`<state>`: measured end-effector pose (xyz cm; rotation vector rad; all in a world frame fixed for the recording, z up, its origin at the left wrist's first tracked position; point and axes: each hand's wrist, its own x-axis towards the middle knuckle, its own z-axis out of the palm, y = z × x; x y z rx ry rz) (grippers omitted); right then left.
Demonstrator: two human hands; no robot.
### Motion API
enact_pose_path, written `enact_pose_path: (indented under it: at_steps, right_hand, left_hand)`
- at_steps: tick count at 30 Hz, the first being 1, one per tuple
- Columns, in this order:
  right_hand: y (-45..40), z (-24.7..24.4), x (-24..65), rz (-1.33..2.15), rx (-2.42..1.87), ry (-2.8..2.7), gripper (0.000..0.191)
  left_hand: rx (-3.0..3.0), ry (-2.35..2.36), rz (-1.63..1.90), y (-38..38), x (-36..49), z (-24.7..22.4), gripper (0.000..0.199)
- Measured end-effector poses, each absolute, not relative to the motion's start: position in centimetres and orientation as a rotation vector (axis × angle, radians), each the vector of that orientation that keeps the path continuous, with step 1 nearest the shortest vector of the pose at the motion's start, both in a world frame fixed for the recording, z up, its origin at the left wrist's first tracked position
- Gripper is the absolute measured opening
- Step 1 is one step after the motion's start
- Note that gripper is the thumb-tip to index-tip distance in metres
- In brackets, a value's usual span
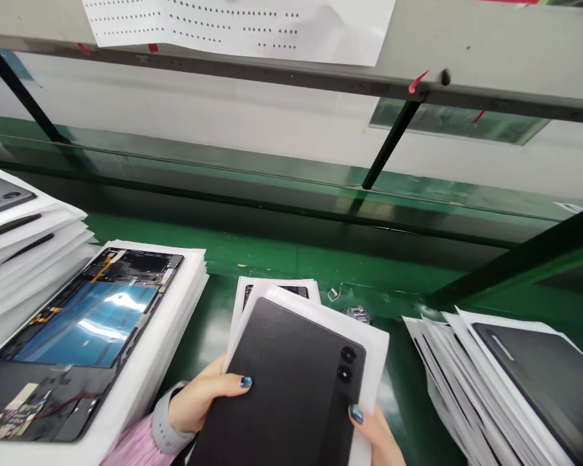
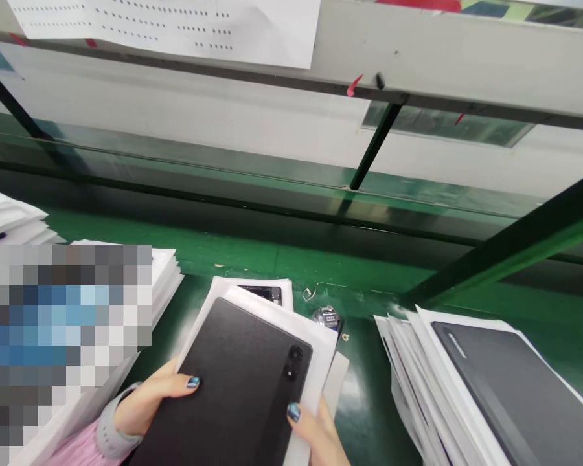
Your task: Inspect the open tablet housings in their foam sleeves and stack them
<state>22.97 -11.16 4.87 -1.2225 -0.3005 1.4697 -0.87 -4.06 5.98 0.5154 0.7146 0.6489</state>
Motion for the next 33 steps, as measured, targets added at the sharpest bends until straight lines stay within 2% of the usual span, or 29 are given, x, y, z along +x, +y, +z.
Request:
enact_pose_path:
  at_steps: [8,15,21,25,30,33]
  right_hand:
    - [-9.3,3.5,24.0,1.356,-1.277,-0.317,0.027]
    - [-9.1,3.8,23.8,1.352,-1.236,-0.220,0.033]
    - [-8.8,4.7,23.4,1.501,-1.162,-0.189,0.047]
    - [-9.1,5.8,22.9,1.483,-1.163,-0.150,0.045]
    - [-9.0,5.3,23.0,1.391,-1.218,-0.193,0.053]
    - [-8.8,4.7,23.3,1.167,-1.311,-0.463,0.049]
  left_hand:
    - [0.660,0.695,0.533,-3.8,-0.5,6.1,0.051]
    - [0.748,0.721,0.588,-3.8,-0.4,5.9,0.051]
    - [0.725,0.695,0.558,-3.7,-0.5,6.1,0.054]
    - [0.696,0.690,0.554,-3.8,-0.5,6.1,0.054]
    - [0.660,0.712,0.572,-3.8,-0.6,6.1,0.051]
    - [0.579,0.744,0.608,-3.8,-0.6,6.0,0.047]
